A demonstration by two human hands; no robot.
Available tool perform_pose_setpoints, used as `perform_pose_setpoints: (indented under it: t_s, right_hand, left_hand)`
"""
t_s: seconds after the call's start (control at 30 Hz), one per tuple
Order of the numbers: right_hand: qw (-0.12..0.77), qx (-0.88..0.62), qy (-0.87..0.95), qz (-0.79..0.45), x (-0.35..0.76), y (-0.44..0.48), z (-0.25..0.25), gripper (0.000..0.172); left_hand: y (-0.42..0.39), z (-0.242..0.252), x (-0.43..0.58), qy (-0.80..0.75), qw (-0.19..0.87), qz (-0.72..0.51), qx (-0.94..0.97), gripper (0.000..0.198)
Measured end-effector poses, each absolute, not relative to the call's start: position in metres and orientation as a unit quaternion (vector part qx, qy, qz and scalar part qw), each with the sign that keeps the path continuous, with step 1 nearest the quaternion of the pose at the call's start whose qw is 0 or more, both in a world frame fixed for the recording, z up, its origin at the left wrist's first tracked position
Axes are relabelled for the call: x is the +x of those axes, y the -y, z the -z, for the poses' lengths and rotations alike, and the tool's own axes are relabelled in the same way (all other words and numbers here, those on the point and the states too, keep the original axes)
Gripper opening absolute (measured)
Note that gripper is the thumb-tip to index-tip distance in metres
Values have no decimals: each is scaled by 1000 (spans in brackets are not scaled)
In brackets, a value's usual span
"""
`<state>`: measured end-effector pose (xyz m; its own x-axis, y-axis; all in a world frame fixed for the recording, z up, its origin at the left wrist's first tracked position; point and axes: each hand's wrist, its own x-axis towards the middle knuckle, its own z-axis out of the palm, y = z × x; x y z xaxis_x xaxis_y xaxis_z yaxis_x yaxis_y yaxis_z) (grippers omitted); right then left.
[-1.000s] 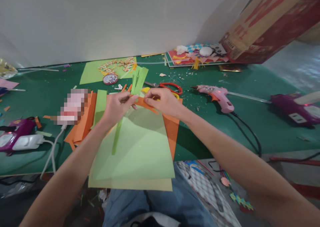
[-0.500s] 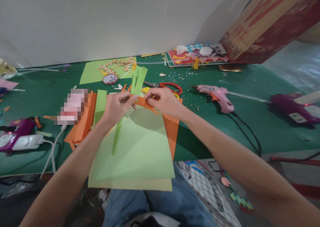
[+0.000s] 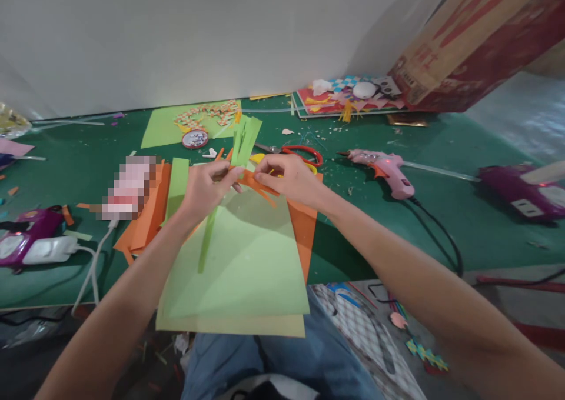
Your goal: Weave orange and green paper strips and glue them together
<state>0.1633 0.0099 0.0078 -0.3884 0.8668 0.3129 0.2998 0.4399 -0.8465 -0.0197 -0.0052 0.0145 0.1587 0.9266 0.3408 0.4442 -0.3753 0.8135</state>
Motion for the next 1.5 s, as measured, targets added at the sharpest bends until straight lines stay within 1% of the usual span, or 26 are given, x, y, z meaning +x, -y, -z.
perform_pose_setpoints:
  t_s: [0.3,0.5,0.67,0.8,0.93,1.1,1.23,1.5]
  right_hand:
    - [398,-397,755,-338,163,-8,-8,26]
    - [396,-393,746,-365,163,-6,-9,34]
    - [392,-388,748,-368,163,-9,-6,28]
    - [392,-389,751,-361,164,-9,-5,27]
    - [379,-377,758,-373,164,-8,-6,29]
    - [374,-367,765,-374,164,-8,-9,21]
    - [376,-379,762,-366,163,-7,-10,17]
    - [371,-390,757,-371,162,-4,-9,15]
  left_hand:
    - [5,-16,-19,-485,281,-432,707,41]
    - [6,-17,-19,-486,290,-431,703,46]
    - [6,-18,-18,-485,292,-424,707,46]
    - [4,-14,-20,-475,296,-416,717,48]
    - [2,-7,-21,-484,275,-408,723,43]
    - [2,-6,-22,-490,252,-414,725,41]
    - [0,-4,-23,-496,232,-420,724,39]
    - [-1,0,-24,-488,244,-423,723,39]
